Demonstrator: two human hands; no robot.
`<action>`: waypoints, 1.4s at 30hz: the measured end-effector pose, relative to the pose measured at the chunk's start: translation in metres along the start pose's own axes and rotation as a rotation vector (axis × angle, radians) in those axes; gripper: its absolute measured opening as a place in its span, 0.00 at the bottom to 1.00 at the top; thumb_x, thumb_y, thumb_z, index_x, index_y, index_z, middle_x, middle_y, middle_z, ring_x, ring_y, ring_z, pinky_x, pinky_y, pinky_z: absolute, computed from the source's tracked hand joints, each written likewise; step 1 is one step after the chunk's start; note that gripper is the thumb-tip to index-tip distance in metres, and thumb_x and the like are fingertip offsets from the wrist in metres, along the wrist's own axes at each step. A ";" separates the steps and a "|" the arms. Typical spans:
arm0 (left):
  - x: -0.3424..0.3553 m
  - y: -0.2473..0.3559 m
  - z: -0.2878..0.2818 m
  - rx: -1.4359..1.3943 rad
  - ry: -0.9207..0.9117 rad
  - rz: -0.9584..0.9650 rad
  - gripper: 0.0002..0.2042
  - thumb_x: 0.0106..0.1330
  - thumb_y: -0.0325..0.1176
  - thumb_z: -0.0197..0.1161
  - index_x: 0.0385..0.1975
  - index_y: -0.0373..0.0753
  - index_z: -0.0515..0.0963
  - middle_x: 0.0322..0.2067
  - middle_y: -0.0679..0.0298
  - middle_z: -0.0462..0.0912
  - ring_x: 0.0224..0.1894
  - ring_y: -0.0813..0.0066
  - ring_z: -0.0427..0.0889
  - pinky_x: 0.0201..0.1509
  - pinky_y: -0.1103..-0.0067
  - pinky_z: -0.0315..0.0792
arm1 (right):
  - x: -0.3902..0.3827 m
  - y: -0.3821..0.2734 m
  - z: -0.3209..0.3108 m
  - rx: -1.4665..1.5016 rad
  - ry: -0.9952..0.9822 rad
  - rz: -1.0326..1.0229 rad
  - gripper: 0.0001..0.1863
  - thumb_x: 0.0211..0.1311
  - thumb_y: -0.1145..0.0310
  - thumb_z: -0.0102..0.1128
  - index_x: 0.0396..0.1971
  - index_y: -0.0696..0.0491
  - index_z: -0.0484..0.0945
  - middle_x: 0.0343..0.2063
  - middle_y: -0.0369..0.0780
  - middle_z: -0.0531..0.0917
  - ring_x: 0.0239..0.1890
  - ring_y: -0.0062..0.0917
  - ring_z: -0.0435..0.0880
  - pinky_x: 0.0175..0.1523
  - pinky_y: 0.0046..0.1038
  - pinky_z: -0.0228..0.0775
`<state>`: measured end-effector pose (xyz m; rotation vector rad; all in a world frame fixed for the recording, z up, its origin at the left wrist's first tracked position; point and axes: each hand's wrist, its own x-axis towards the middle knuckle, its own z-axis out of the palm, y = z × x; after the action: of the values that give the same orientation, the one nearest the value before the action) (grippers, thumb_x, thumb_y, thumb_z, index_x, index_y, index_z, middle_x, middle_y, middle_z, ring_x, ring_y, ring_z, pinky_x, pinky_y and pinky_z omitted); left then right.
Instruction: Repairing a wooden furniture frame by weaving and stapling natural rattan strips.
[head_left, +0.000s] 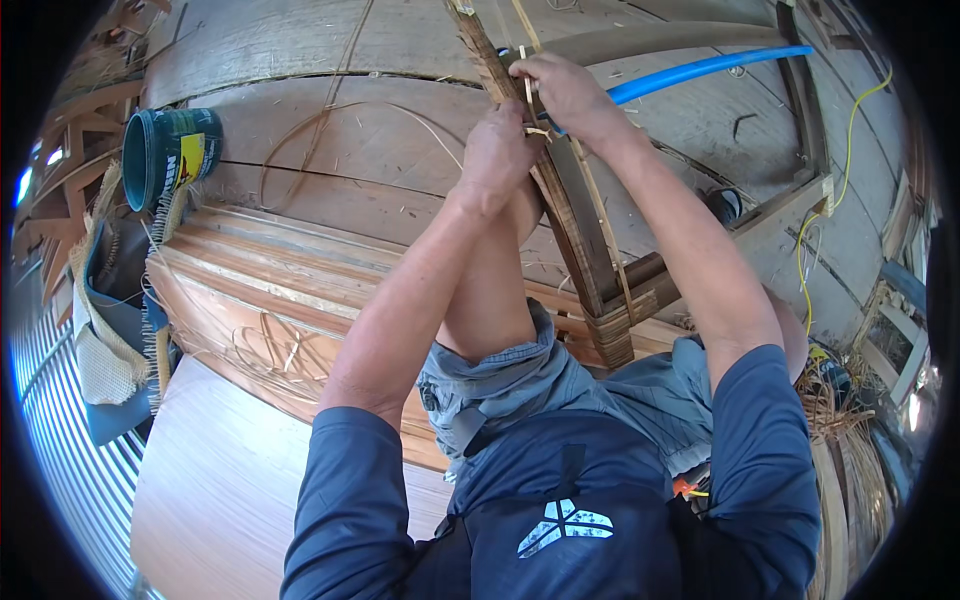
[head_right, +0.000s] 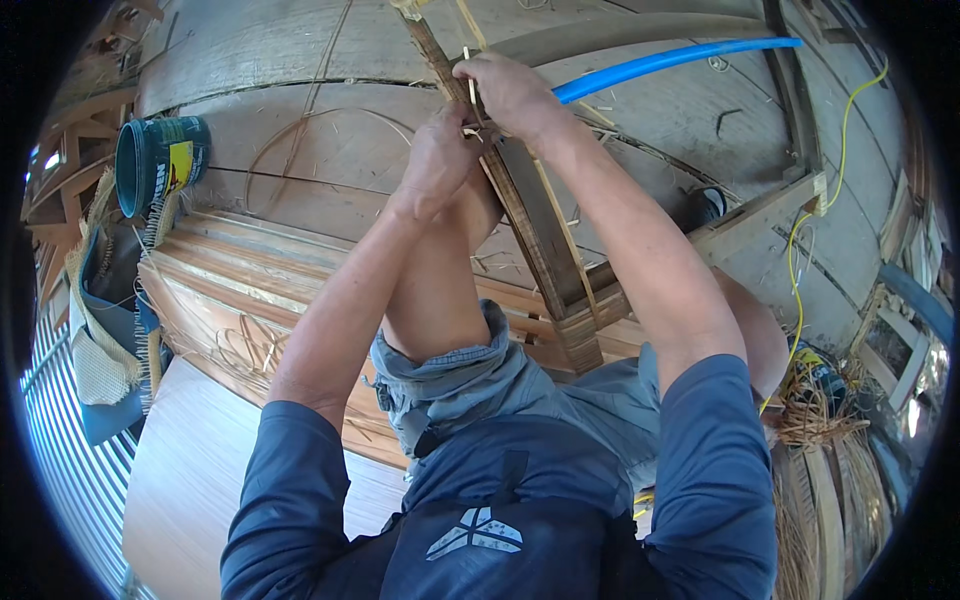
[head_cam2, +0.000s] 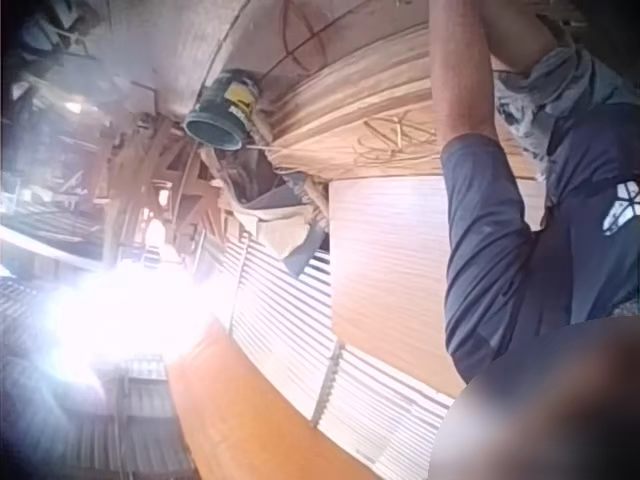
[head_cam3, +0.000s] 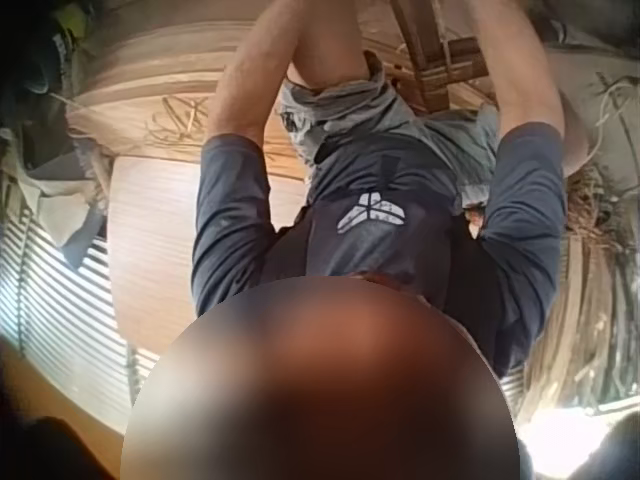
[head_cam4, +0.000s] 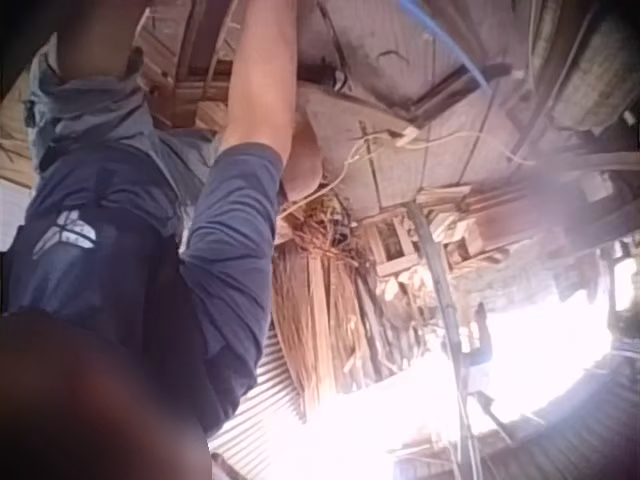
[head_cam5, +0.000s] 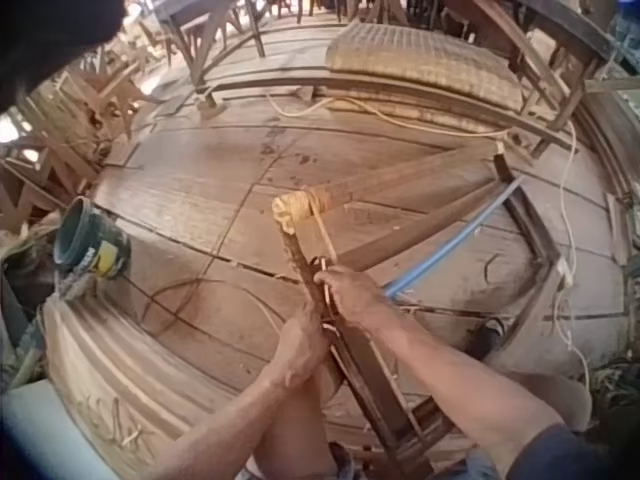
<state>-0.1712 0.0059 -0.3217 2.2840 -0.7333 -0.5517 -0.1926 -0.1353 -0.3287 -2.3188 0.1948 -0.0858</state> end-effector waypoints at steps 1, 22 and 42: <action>-0.001 0.001 0.001 0.023 0.026 0.014 0.12 0.51 0.32 0.61 0.32 0.32 0.72 0.30 0.45 0.77 0.34 0.47 0.77 0.38 0.62 0.71 | -0.004 -0.001 0.001 0.015 0.007 -0.069 0.16 0.51 0.77 0.46 0.40 0.51 0.76 0.36 0.43 0.77 0.40 0.39 0.76 0.45 0.34 0.68; -0.010 -0.007 -0.005 -0.014 0.030 0.163 0.11 0.54 0.28 0.61 0.35 0.34 0.71 0.31 0.51 0.78 0.36 0.51 0.77 0.38 0.65 0.70 | -0.011 -0.008 -0.001 0.082 0.027 0.241 0.05 0.49 0.75 0.51 0.28 0.55 0.74 0.20 0.43 0.78 0.26 0.32 0.79 0.33 0.31 0.70; -0.013 0.006 -0.011 0.089 0.065 0.191 0.16 0.53 0.28 0.61 0.42 0.37 0.68 0.37 0.52 0.73 0.38 0.48 0.74 0.38 0.65 0.70 | -0.037 0.011 0.007 -0.204 0.109 -0.122 0.12 0.46 0.74 0.55 0.35 0.53 0.75 0.35 0.39 0.76 0.42 0.36 0.71 0.47 0.32 0.66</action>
<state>-0.1765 0.0155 -0.3081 2.2689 -0.9485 -0.3608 -0.2291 -0.1316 -0.3421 -2.5306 0.1211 -0.2658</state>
